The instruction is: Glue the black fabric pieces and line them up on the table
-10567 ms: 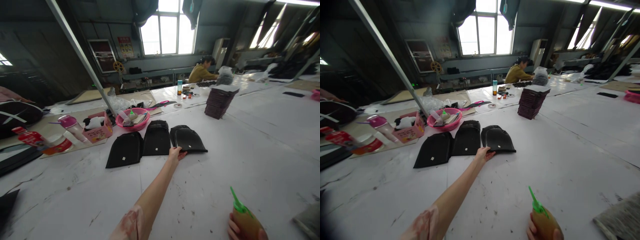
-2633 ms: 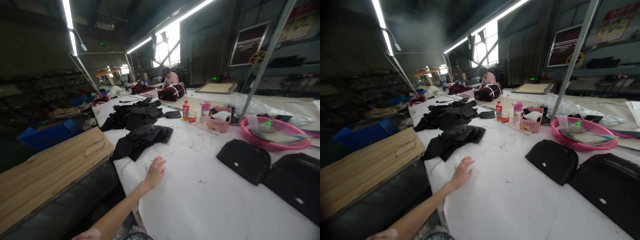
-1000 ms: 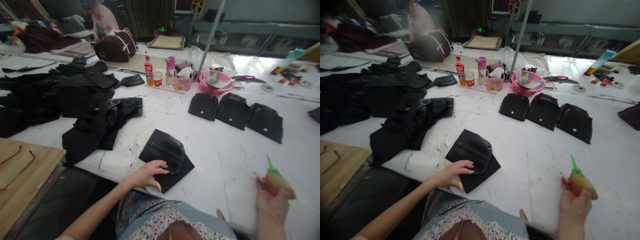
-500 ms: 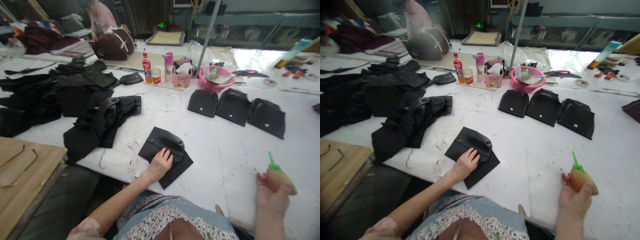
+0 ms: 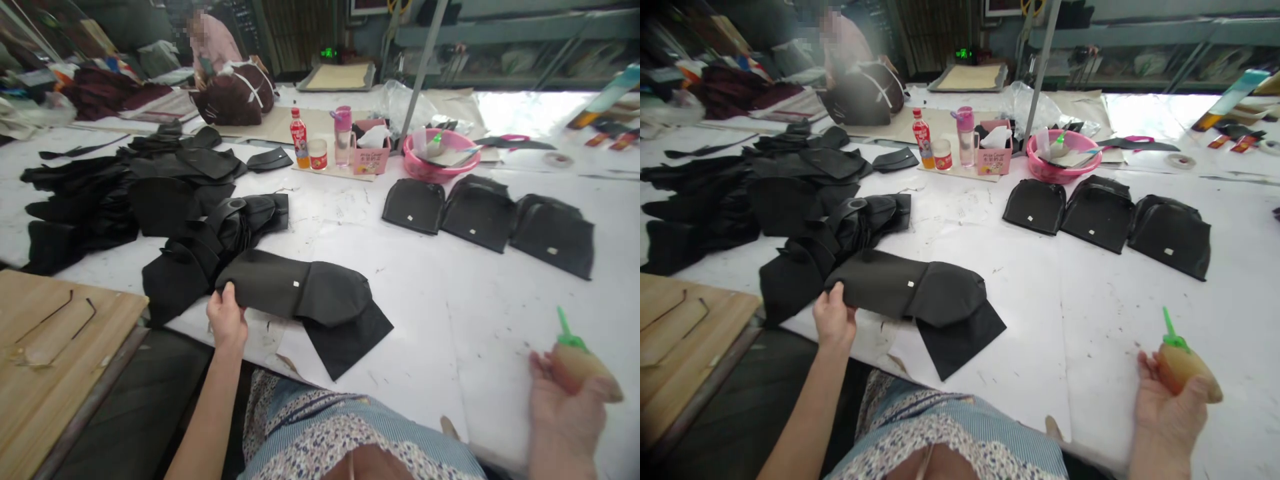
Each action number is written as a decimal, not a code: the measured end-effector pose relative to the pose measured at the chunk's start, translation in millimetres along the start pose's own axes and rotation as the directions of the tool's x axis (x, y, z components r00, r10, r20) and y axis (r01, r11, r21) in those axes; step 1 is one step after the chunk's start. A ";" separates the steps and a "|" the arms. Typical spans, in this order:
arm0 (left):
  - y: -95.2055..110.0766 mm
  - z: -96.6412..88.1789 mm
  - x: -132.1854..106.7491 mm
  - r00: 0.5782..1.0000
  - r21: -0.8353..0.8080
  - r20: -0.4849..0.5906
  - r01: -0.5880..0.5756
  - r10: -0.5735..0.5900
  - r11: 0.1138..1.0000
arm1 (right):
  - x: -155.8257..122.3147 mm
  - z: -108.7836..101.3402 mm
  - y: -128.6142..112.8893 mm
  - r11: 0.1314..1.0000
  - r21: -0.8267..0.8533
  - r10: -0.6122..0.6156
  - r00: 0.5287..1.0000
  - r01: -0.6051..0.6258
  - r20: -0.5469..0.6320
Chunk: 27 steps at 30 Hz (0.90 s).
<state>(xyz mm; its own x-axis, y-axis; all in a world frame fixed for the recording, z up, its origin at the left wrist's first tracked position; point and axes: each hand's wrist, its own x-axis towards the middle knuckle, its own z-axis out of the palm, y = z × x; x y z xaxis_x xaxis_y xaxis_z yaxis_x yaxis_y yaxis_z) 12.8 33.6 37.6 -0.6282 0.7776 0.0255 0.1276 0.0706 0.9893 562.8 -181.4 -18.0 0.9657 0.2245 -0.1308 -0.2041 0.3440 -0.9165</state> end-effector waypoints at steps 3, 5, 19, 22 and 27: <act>-28.2 -39.7 -9.7 0.998 0.167 -0.017 0.064 -0.062 0.984 | -2.0 3.5 -2.2 1.000 -0.021 0.007 1.000 -0.007 0.003; -35.7 -61.3 -19.4 0.998 0.334 -0.054 -0.010 0.029 0.942 | -0.7 4.2 -2.4 0.999 -0.036 0.004 1.000 -0.005 -0.003; -14.4 32.7 9.8 0.045 -0.007 0.977 -0.970 0.210 0.241 | 3.1 -2.8 3.5 1.000 0.011 -0.010 1.000 0.010 0.014; -10.2 47.6 17.7 -0.039 -0.079 0.984 -0.972 0.177 0.223 | -0.2 -1.3 1.7 1.000 0.027 -0.008 1.000 0.007 0.028; -13.0 69.6 30.2 -0.182 -0.207 0.970 -0.966 0.163 0.153 | 1.0 -3.9 3.7 0.999 0.041 -0.003 0.999 0.001 0.038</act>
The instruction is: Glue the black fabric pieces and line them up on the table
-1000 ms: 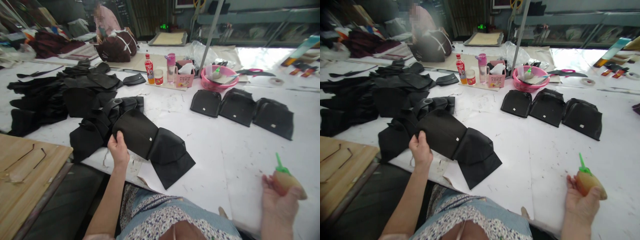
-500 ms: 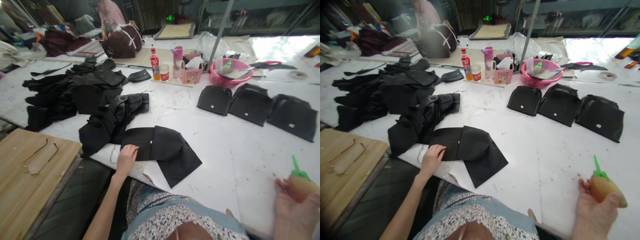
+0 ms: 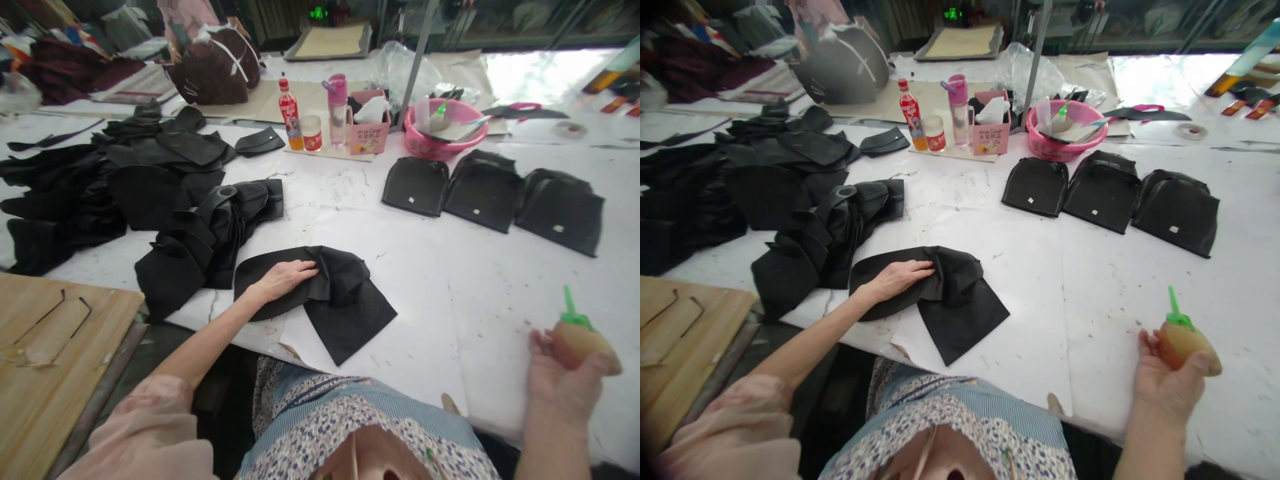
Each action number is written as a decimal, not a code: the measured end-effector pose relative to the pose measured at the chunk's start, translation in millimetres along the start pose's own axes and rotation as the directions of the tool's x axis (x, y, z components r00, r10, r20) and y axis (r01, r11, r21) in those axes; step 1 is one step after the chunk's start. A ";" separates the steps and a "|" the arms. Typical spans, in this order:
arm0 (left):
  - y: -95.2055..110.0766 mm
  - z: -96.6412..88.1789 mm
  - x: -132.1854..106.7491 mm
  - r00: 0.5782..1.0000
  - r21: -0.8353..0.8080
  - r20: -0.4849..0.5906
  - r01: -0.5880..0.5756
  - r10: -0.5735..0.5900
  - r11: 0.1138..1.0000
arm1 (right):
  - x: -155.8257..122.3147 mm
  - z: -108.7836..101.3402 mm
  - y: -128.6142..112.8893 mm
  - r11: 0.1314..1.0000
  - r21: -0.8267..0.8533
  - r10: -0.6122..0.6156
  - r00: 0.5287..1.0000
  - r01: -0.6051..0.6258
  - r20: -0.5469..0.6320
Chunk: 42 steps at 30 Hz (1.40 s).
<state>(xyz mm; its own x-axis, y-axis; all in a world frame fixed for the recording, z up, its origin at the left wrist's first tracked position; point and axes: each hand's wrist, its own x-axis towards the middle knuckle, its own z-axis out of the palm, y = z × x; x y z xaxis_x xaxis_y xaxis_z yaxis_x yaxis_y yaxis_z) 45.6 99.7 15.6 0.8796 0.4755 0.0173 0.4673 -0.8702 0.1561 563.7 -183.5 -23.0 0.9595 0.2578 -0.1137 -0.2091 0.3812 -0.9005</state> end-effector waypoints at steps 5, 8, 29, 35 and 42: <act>-5.3 5.7 4.3 0.995 -0.023 -0.096 -0.008 0.005 1.000 | 5.6 -5.9 4.3 1.000 0.003 0.003 1.000 -0.003 0.022; -3.2 5.4 -3.0 0.991 -0.006 -0.128 -0.044 0.043 0.999 | 6.8 -7.8 5.6 1.000 0.006 -0.010 0.999 0.010 0.033; -1.3 -69.8 -4.0 0.917 0.271 -0.215 -0.273 0.335 0.923 | 9.7 -10.5 8.4 0.999 0.053 -0.017 0.999 0.015 0.037; 35.6 -140.2 -37.5 0.888 -0.206 -0.440 0.044 -0.133 0.978 | 4.6 -2.9 4.3 0.999 0.034 0.001 1.000 -0.001 -0.014; 32.5 -177.4 -54.6 0.873 -0.840 0.333 0.447 -0.358 0.308 | 2.1 0.7 2.2 0.999 0.032 0.020 0.999 -0.019 -0.027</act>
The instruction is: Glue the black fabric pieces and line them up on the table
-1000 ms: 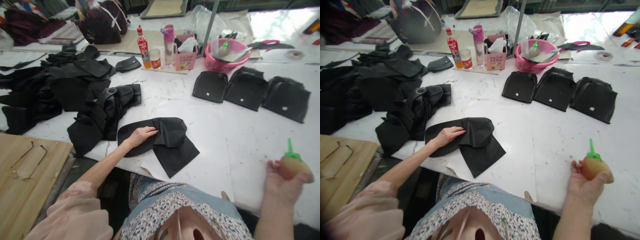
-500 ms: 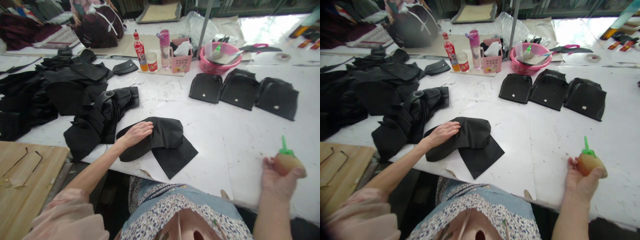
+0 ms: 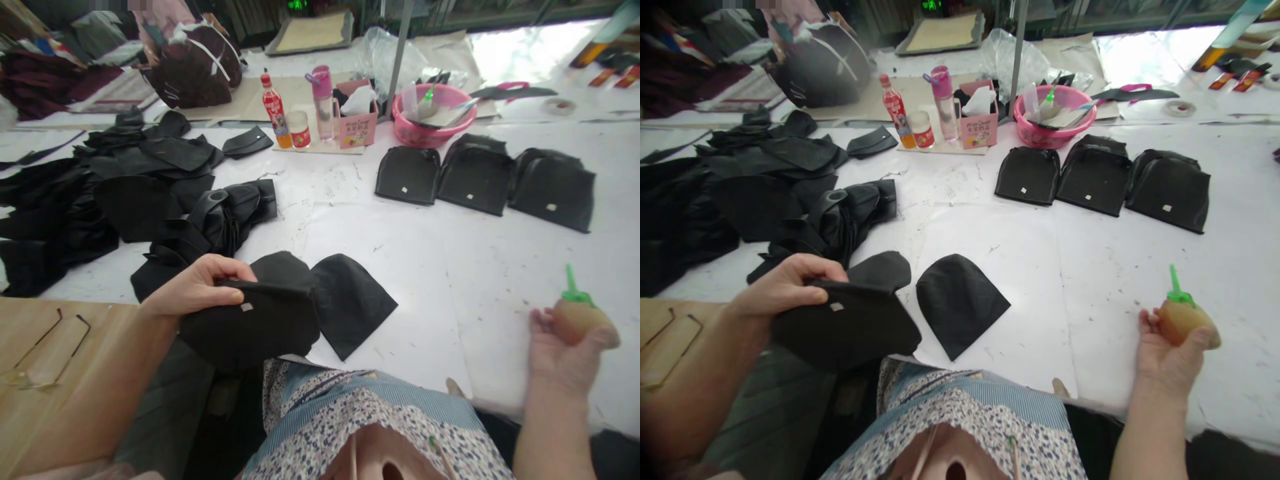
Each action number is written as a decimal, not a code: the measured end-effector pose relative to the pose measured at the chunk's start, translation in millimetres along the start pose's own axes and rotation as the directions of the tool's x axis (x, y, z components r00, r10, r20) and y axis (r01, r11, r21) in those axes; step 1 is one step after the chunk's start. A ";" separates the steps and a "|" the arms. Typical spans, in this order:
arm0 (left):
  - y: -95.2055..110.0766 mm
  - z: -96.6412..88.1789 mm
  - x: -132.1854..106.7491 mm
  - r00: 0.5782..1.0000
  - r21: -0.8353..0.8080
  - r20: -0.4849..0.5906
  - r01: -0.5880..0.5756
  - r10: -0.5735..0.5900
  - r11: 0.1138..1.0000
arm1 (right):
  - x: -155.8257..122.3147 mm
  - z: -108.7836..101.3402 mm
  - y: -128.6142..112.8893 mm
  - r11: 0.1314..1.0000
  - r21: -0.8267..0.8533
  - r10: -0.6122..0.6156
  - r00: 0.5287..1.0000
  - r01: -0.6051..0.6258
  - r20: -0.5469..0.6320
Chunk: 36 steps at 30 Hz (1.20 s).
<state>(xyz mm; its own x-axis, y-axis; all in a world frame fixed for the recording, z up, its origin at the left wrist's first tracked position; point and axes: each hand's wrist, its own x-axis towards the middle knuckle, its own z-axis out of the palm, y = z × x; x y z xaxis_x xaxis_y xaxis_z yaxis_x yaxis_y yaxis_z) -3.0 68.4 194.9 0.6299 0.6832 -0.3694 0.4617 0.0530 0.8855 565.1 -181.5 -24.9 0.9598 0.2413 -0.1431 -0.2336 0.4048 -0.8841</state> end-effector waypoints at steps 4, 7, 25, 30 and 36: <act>-22.1 -5.9 31.6 0.995 -0.072 0.063 0.086 -0.081 0.994 | -2.6 2.9 -1.2 0.999 0.026 0.023 0.999 -0.022 -0.035; -55.9 0.5 78.3 0.990 0.354 0.054 0.100 -0.127 0.930 | -4.3 4.9 -2.1 0.999 0.028 0.019 0.998 -0.017 -0.054; -51.9 149.1 210.0 0.883 0.764 0.341 -0.460 0.323 0.452 | -4.4 0.3 -1.8 0.999 0.030 0.019 0.999 -0.018 -0.033; -45.3 155.9 233.7 0.899 0.691 0.314 -0.436 0.304 0.576 | -2.7 -2.2 -0.5 1.000 0.028 0.014 0.999 -0.013 -0.033; -38.6 171.9 239.4 0.942 0.608 0.091 -0.310 0.323 0.731 | -1.0 -7.2 2.2 1.000 0.024 0.006 1.000 -0.005 -0.016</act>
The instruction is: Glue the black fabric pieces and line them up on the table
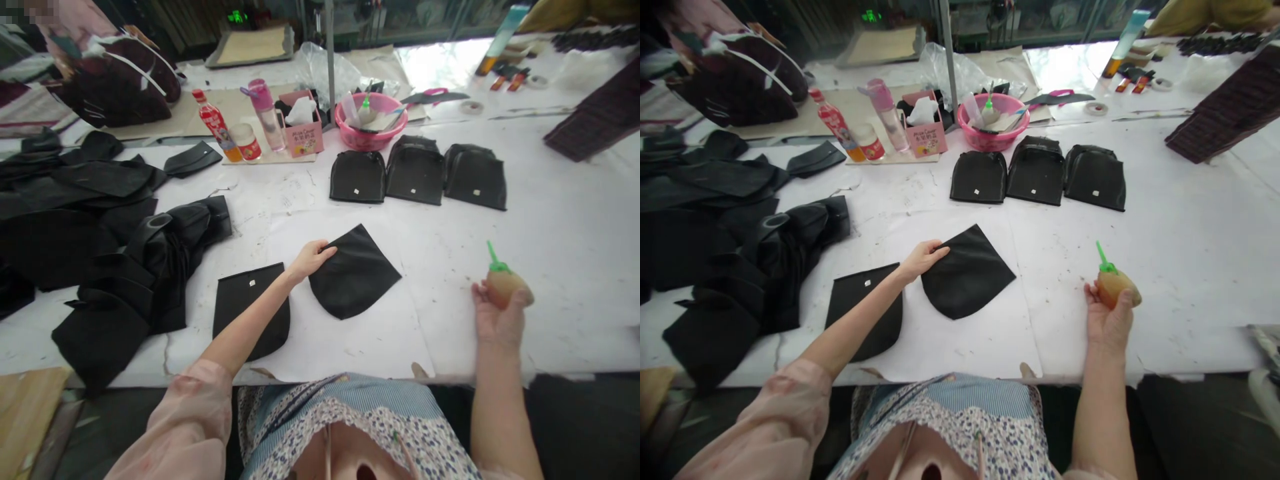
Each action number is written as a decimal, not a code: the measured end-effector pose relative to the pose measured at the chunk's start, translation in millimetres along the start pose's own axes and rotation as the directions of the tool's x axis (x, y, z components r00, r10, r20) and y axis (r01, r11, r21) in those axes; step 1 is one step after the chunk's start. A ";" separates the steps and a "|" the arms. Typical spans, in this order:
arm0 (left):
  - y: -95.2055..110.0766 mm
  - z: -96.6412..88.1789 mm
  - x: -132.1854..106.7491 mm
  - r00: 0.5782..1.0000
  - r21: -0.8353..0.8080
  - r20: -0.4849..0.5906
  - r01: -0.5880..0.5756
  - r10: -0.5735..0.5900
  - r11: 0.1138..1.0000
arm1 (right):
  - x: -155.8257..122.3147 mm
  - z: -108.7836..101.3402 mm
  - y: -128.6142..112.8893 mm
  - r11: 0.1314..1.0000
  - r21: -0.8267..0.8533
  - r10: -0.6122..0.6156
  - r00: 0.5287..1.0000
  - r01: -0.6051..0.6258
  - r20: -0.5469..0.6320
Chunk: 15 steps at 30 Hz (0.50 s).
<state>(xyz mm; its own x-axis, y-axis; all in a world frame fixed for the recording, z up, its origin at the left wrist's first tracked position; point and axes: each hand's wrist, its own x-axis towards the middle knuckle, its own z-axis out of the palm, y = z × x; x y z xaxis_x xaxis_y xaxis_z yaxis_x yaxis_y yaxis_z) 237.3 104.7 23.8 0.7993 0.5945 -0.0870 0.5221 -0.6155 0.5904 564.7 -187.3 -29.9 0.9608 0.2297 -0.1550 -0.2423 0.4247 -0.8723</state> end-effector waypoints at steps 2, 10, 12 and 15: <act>8.2 7.2 -5.2 0.999 0.012 0.003 0.045 -0.045 0.999 | 0.3 -1.4 0.7 1.000 -0.007 -0.004 1.000 0.004 0.010; 42.5 -3.5 -58.9 0.987 0.242 0.059 0.132 -0.150 0.961 | 1.8 -3.6 1.7 1.000 -0.026 -0.013 1.000 0.014 0.028; 45.9 -16.5 -69.5 0.983 0.258 0.110 0.116 -0.148 0.959 | 1.6 -3.5 1.1 1.000 -0.017 -0.012 0.999 0.012 0.031; 46.2 -30.4 -80.2 0.959 0.159 0.255 0.084 -0.124 0.984 | 0.8 -3.2 0.5 1.000 -0.004 -0.009 0.999 0.009 0.036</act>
<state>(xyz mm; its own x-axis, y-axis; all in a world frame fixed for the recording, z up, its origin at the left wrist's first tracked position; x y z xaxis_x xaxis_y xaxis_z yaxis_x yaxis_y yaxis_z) 188.3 44.3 82.4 0.7780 0.5141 -0.3613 0.6283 -0.6379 0.4454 565.9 -189.7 -31.9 0.9574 0.2577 -0.1307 -0.2334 0.4229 -0.8756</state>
